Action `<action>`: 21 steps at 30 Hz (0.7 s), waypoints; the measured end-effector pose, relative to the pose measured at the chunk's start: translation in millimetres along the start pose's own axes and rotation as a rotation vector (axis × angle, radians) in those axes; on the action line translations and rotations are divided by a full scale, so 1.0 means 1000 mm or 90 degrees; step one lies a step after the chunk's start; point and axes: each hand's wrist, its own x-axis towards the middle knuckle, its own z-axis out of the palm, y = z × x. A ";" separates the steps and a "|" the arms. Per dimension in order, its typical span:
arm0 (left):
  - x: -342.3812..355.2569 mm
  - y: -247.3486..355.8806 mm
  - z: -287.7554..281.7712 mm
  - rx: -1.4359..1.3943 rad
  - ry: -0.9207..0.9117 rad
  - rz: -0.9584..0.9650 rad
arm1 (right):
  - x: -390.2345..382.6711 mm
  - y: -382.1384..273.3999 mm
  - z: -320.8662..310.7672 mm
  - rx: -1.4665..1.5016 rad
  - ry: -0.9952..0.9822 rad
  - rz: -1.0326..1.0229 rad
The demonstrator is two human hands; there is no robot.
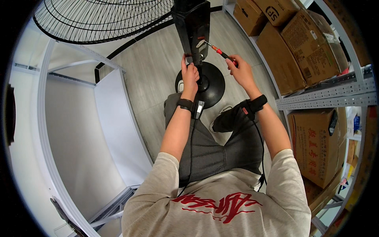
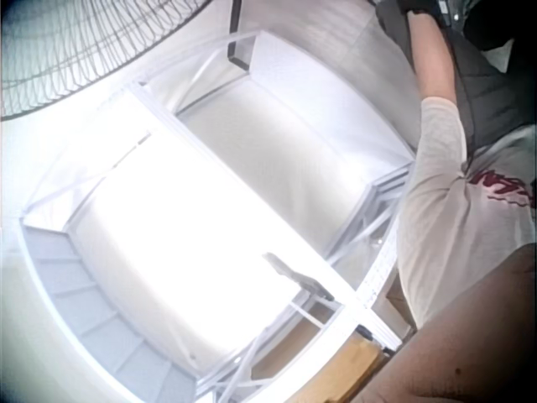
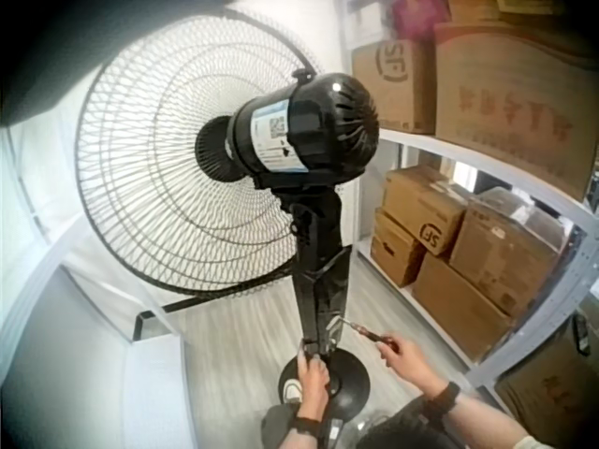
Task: The person disassembles a black pedestal fan using a screwdriver. They remove the outer casing of the fan's control panel to expose the internal wiring and components.
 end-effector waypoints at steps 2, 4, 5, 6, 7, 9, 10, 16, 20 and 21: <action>0.001 -0.001 0.000 -0.009 -0.011 -0.002 | 0.005 0.006 -0.002 0.121 -0.044 0.086; 0.000 -0.001 0.000 -0.011 -0.020 -0.004 | 0.011 0.009 -0.009 0.236 -0.138 0.149; -0.001 -0.001 0.000 -0.009 -0.022 -0.005 | 0.013 0.010 -0.011 0.293 -0.186 0.181; -0.002 0.000 0.000 -0.007 -0.025 -0.006 | 0.014 0.011 -0.010 0.282 -0.189 0.189; -0.001 0.000 0.000 -0.010 -0.026 -0.011 | 0.014 0.008 -0.009 0.270 -0.192 0.197; -0.001 0.000 0.000 -0.016 -0.030 -0.019 | 0.017 0.012 -0.003 0.175 -0.136 0.138; -0.001 0.000 0.002 -0.007 -0.026 -0.018 | 0.018 0.016 0.003 0.091 -0.077 0.070; -0.002 -0.001 0.004 0.001 -0.024 -0.012 | 0.013 0.009 0.012 0.089 -0.001 0.085; -0.003 0.000 0.004 -0.001 -0.023 -0.016 | 0.018 -0.007 -0.005 0.357 -0.218 0.274; -0.004 0.001 0.003 0.000 -0.019 -0.018 | 0.021 -0.006 -0.005 0.343 -0.240 0.274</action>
